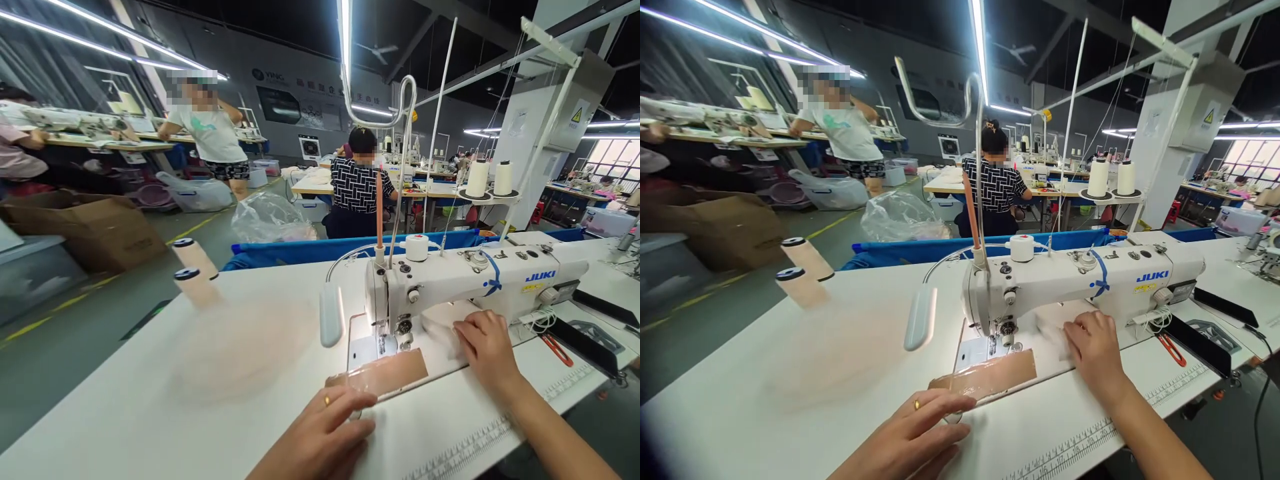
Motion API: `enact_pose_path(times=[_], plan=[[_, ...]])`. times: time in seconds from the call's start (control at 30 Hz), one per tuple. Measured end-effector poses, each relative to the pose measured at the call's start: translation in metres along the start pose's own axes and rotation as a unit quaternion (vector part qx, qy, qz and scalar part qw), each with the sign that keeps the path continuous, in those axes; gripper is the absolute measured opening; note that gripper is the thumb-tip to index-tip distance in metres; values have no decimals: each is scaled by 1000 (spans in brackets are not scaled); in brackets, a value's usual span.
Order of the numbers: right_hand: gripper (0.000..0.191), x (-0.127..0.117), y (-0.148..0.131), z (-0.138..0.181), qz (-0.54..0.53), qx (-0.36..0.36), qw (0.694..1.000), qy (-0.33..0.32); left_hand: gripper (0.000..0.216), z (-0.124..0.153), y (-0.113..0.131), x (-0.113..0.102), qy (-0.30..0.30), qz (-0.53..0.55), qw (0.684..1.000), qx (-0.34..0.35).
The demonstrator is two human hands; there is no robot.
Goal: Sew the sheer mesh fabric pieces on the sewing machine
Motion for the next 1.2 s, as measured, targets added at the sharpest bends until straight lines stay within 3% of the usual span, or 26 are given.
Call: enact_pose_path(times=[0.07,0.13,0.17,0.23,0.3,0.4,0.53,0.6,0.63,0.83,0.93,1.03,1.13,1.2], plan=[[25,-6,-39,21,-27,-101,994,-36,32,-1,0,-1,25,26,999,-19],[29,-9,-75,46,-111,-208,960,-154,28,0,-4,-2,48,44,996,-59],[33,-12,-86,54,-150,-227,940,-207,25,2,-7,-2,53,52,993,-87],[33,-20,-86,55,-201,-187,936,-223,22,4,-12,-1,55,68,987,-135],[27,-21,-70,47,-211,-108,955,-177,22,4,-13,-1,55,79,982,-160],[25,-1,-47,40,-154,-37,976,-150,26,-8,-9,6,44,80,985,-149],[20,34,-45,43,-67,-51,974,-210,23,-29,-4,33,-41,21,993,-113],[19,40,-43,44,-51,-47,969,-238,6,-30,-5,44,-74,-21,991,-107],[23,39,-40,42,-51,-38,968,-242,7,-27,-6,46,-80,-35,991,-105],[24,23,-24,34,-108,11,965,-240,24,-3,-4,22,-33,3,993,-117],[24,14,-49,36,-109,-37,975,-191,7,-4,-4,19,-10,123,978,-171],[19,13,-83,43,-170,-110,956,-214,40,-10,-8,34,-6,237,938,-252],[21,18,-86,45,-224,-92,939,-244,9,-13,-16,44,-7,228,930,-289],[25,24,-74,46,-199,-56,951,-230,10,-10,-22,44,-13,210,930,-302]])
Point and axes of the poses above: each hand's wrist, its own z-axis away from the middle knuckle, its own x-axis out of the palm, y = z × x, the point moved 7 cm from there along -z, towards the middle knuckle, and after that the axes turned 10 degrees about x, right-handed, at the moved point
